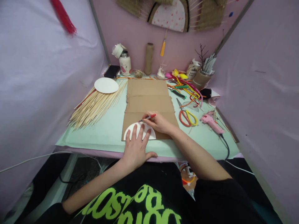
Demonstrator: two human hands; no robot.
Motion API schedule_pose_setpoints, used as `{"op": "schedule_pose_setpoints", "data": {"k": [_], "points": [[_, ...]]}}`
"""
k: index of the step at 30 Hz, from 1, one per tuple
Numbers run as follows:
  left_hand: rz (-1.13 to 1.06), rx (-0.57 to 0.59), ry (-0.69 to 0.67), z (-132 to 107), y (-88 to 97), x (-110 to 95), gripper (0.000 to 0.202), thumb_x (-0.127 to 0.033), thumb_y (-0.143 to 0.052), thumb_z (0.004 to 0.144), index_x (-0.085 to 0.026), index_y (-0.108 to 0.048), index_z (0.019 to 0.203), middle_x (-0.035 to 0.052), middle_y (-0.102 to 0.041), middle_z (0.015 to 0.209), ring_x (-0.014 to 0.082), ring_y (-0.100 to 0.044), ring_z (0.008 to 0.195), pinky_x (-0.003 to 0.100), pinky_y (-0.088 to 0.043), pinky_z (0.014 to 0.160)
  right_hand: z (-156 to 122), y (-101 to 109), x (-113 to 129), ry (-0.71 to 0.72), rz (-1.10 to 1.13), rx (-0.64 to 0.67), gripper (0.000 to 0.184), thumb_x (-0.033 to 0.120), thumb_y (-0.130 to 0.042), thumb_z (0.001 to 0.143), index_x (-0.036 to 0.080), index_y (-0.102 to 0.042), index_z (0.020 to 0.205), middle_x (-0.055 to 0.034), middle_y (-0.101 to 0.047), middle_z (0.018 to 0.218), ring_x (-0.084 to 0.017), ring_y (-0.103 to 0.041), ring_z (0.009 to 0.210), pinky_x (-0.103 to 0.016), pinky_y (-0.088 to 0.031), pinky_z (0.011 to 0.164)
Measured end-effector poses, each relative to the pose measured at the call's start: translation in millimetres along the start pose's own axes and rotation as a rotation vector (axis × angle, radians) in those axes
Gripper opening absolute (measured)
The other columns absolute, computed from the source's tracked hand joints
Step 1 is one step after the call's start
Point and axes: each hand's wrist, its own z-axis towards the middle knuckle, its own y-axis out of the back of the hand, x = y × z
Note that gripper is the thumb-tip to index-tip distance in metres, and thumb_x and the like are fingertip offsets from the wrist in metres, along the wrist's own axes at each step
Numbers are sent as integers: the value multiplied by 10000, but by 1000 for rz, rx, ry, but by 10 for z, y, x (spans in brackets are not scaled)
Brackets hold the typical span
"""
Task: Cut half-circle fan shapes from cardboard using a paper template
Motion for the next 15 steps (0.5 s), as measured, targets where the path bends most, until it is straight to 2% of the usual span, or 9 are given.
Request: {"op": "schedule_pose_setpoints", "data": {"k": [5,15], "points": [[13,0,-1,1,4,-2,978,-818,-436,702,-216,-347,1468,143,-201,1580,382,-85,1448,593,-90,1134,-88,30,-31,42,-116,-51,172,332,-499,924,192,-591,888,-53,-645,847,-178,-582,793,-309,-432,743],[35,14,-7,3,2,-1,976,-801,-455,709,-221,-318,1481,132,-204,1581,395,-113,1439,594,-106,1129,-369,111,-46,34,-257,-105,178,320,-470,939,189,-576,881,-60,-646,829,-186,-571,769,-327,-388,740]]}}
